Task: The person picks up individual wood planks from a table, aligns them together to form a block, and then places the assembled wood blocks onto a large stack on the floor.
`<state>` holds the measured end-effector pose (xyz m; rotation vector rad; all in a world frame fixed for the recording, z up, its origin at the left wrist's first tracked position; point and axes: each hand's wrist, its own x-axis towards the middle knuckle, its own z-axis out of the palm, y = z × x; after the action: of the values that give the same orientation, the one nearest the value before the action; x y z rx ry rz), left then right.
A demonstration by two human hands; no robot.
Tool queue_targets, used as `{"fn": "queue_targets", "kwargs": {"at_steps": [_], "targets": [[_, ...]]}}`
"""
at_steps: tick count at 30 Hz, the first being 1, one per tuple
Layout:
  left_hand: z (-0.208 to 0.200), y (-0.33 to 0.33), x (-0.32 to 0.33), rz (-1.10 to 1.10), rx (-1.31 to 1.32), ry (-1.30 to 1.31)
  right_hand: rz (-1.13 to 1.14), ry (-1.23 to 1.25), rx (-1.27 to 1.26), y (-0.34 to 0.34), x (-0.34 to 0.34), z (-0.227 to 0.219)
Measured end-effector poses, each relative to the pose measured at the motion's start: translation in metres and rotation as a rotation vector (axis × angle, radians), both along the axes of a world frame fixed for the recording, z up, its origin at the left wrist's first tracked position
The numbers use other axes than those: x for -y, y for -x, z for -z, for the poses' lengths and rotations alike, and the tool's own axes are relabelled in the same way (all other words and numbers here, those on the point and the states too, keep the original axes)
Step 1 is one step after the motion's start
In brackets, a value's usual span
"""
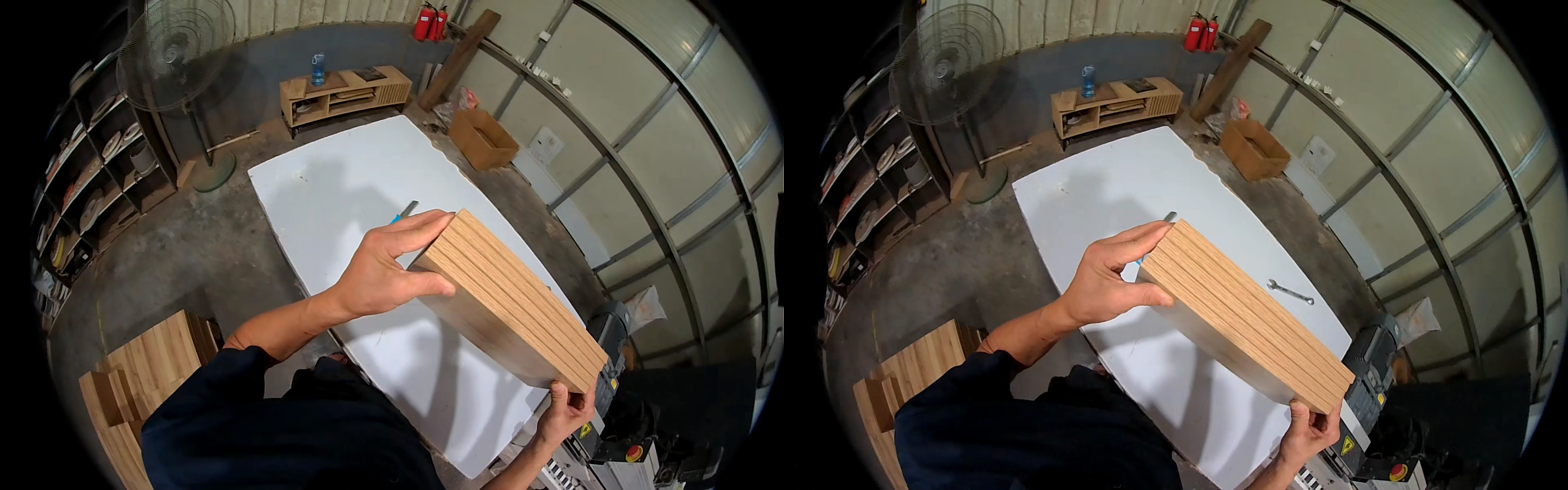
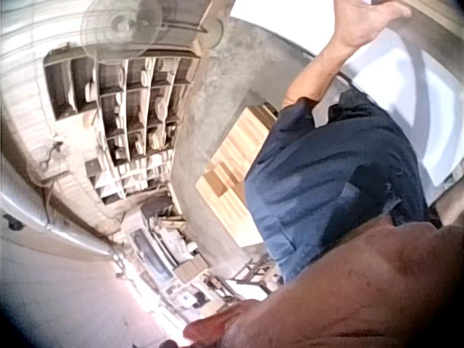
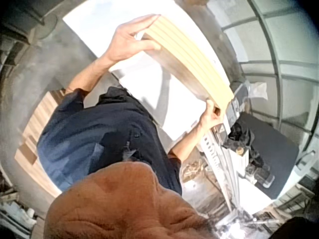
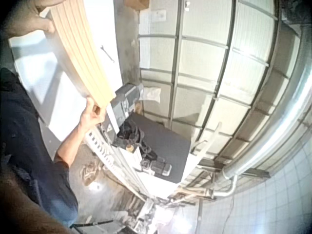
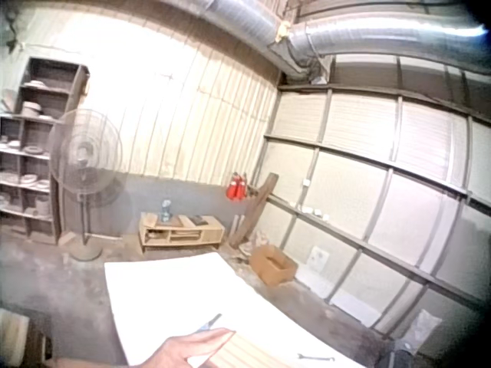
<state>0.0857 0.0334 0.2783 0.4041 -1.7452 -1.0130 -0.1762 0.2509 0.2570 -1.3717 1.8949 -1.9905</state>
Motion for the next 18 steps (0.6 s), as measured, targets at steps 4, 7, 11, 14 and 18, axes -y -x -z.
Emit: {"fn": "queue_targets", "kwargs": {"at_steps": [4, 7, 11, 14, 18], "targets": [[-0.007, -0.002, -0.003, 0.01, 0.047, -0.03, -0.002, -0.067, 0.014, -0.003, -0.008, -0.001], [-0.007, -0.001, -0.002, 0.04, 0.073, -0.059, 0.025, -0.043, 0.065, -0.008, -0.01, 0.001], [0.001, 0.0, 0.001, 0.06, 0.06, -0.073, 0.025, -0.047, 0.072, -0.007, -0.015, 0.007], [0.003, 0.001, 0.004, 0.085, 0.046, -0.067, 0.032, -0.059, 0.072, -0.009, -0.016, 0.007], [0.009, 0.0, 0.006, 0.109, -0.001, -0.031, 0.067, -0.07, 0.067, -0.014, -0.017, 0.007]]}}
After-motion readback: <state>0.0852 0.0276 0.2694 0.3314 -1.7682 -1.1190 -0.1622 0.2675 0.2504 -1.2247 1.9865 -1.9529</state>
